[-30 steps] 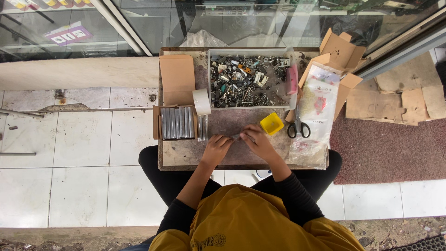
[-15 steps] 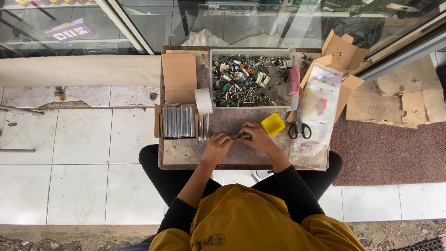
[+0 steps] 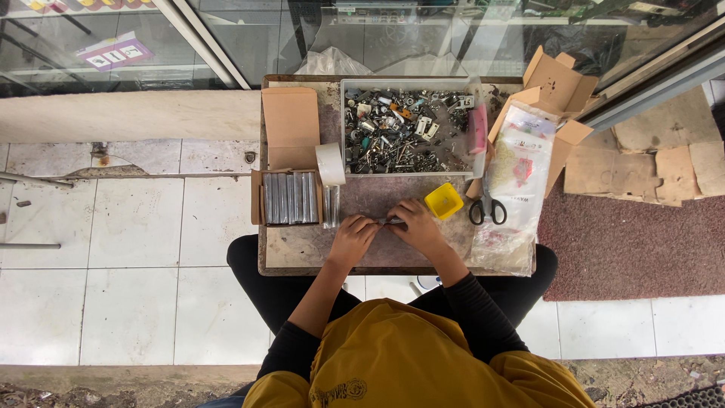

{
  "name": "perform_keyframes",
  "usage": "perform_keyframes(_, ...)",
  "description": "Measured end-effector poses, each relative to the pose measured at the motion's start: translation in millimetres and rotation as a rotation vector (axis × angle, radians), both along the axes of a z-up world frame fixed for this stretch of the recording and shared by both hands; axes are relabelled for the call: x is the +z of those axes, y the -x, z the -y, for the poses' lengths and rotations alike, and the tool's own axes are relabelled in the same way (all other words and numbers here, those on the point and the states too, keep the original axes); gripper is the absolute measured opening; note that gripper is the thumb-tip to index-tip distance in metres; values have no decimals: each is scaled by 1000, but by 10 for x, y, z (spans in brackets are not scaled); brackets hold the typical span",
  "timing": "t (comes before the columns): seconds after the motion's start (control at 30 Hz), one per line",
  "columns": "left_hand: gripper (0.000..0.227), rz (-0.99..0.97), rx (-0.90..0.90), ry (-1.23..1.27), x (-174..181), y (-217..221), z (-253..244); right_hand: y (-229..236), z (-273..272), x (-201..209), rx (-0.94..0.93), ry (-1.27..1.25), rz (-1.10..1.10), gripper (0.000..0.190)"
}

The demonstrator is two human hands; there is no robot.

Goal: The person sits on the floor and sorts small metal keychains from a yellow container into clear plastic bags. They use scissors to cut the bags and tape to seal them, then place the packaged items into a cardboard box.

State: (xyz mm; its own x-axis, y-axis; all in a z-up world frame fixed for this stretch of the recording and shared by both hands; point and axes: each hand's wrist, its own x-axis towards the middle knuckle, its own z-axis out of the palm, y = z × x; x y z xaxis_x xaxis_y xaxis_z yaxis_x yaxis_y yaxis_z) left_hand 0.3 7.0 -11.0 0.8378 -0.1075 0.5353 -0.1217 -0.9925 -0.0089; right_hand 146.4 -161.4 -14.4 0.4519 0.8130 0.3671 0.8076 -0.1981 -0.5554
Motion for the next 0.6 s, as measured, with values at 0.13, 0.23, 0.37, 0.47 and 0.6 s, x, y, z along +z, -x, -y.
perform_keyframes(0.13,10,-80,59,-52,269,21,61,107,38,96,-20,-23,8,25)
perform_keyframes(0.23,12,-109,51,-9,271,30,85,183,48,258,-62,7,22,51)
perform_keyframes(0.37,13,-121,183,-188,381,43,164,248,76,287,-84,-159,124,35)
perform_keyframes(0.47,15,-94,235,-237,392,36,207,268,41,280,-107,-215,187,10)
perform_keyframes(0.6,16,-41,274,-253,463,34,240,212,6,234,-126,-181,225,11)
